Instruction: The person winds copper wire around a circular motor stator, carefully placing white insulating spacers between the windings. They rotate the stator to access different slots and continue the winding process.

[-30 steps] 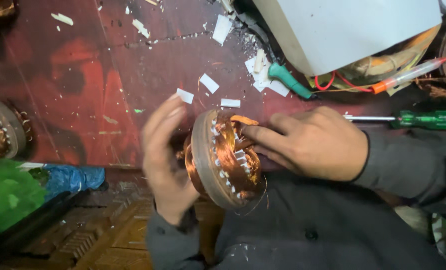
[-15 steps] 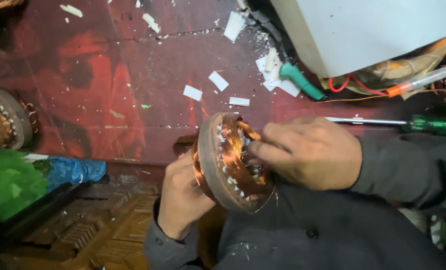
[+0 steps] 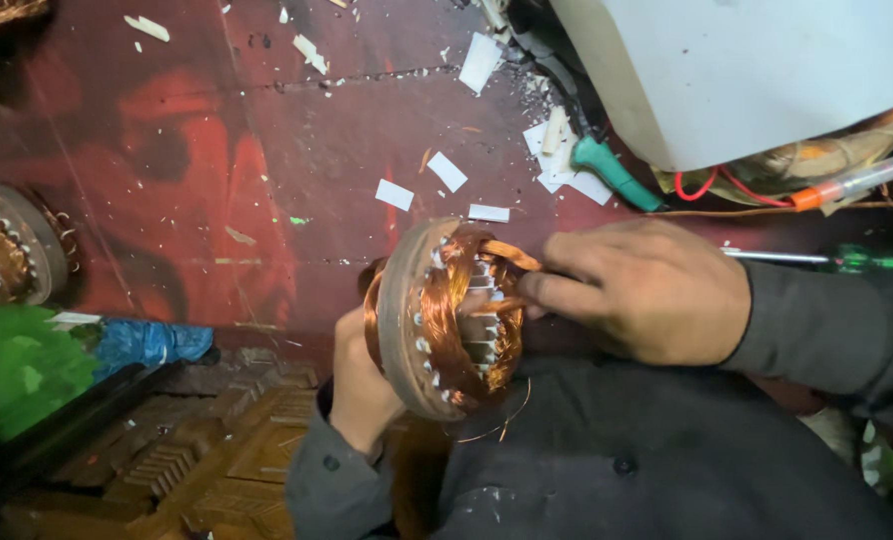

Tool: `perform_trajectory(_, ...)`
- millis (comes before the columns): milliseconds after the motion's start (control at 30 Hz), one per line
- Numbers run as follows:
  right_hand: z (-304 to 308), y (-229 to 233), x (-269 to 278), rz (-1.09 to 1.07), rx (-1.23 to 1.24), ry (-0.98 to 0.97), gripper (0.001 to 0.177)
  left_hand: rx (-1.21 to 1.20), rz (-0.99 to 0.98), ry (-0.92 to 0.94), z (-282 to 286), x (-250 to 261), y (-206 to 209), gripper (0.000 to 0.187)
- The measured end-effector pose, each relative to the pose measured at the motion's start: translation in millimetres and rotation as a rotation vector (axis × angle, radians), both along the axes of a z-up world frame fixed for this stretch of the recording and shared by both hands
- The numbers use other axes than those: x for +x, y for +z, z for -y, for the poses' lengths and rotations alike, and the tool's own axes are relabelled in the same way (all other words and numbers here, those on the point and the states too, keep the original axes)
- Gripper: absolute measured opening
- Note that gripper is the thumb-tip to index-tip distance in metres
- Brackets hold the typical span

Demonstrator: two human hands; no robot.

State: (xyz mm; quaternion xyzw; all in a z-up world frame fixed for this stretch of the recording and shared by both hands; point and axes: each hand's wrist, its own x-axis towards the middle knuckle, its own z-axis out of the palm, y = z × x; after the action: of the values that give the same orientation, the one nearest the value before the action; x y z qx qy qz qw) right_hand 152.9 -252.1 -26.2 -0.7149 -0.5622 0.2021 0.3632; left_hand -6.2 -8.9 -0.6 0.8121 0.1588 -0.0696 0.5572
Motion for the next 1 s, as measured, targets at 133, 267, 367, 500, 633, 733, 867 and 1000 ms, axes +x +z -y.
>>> perform_trajectory(133, 5, -9, 7, 0.115, 0.056, 0.053, 0.03, -0.015, 0.063, -0.078, -4, 7, -2, 0.041)
perform_trajectory(267, 4, -6, 7, 0.092, 0.021, 0.031, 0.031, 0.111, 0.138, -0.156, -1, 11, 4, 0.036)
perform_trajectory(367, 3, 6, -1, 0.015, 0.029, -0.041, 0.041, 0.147, 0.218, -0.186, 1, 18, 8, 0.037)
perform_trajectory(500, -10, 10, -15, -0.113, 0.034, -0.16, 0.034, 0.186, 0.275, -0.228, 4, 21, 9, 0.034)
perform_trajectory(633, -16, 12, -19, -0.168, 0.027, -0.266, 0.02, 0.237, 0.347, -0.271, 12, 25, 8, 0.029)
perform_trajectory(733, -17, 12, -20, -0.058, 0.073, -0.278, 0.022, 0.211, 0.255, -0.234, 13, 19, 10, 0.03)
perform_trajectory(867, -15, 12, -22, 0.081, 0.08, -0.258, 0.024, 0.219, 0.146, -0.183, 16, 15, 13, 0.032)
perform_trajectory(1000, -12, 11, -22, 0.075, 0.107, -0.269, 0.022, 0.245, 0.212, -0.202, 20, 15, 13, 0.035)
